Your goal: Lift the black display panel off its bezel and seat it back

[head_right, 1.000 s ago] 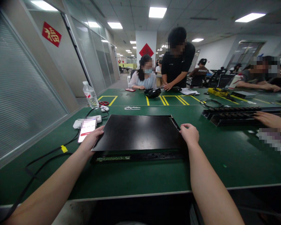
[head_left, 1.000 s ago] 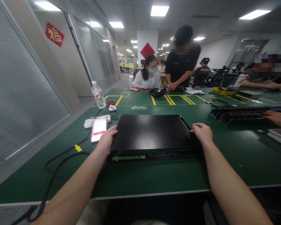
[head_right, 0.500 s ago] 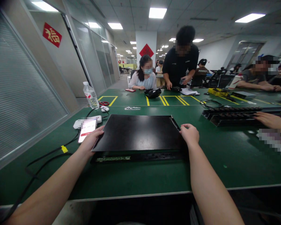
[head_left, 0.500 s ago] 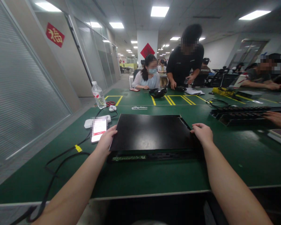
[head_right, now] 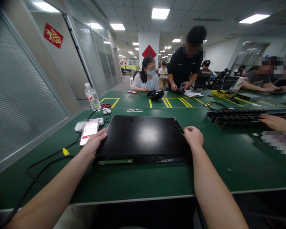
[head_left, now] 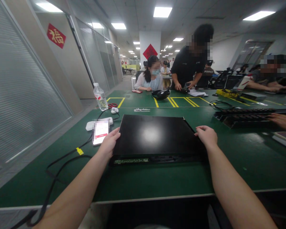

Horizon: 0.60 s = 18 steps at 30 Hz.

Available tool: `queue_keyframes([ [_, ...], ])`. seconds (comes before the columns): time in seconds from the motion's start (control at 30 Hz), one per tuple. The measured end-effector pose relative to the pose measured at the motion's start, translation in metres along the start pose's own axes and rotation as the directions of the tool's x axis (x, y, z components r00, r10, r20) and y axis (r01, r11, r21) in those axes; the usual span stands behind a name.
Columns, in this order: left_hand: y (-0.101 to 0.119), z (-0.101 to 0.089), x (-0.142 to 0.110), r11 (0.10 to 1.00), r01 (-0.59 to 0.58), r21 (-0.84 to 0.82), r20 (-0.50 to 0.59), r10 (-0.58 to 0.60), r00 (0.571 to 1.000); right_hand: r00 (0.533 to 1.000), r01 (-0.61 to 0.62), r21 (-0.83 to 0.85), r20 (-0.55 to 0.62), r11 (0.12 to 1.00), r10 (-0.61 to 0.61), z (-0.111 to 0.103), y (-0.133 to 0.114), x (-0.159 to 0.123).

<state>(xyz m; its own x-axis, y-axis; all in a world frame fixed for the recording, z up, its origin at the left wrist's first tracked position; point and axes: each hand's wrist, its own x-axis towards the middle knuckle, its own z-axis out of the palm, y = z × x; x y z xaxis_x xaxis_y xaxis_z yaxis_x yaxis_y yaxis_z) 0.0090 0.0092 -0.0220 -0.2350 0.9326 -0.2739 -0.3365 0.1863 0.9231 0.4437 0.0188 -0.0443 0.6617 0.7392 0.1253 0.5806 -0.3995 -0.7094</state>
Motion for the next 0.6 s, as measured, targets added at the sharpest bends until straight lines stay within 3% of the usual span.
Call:
queue_keyframes([
  [0.6, 0.001, 0.004, -0.007, 0.991, 0.012, 0.136, -0.034, -0.008, 0.999, 0.998, 0.053, -0.222, 0.044, 0.974, -0.044, 0.001, -0.003, -0.002],
])
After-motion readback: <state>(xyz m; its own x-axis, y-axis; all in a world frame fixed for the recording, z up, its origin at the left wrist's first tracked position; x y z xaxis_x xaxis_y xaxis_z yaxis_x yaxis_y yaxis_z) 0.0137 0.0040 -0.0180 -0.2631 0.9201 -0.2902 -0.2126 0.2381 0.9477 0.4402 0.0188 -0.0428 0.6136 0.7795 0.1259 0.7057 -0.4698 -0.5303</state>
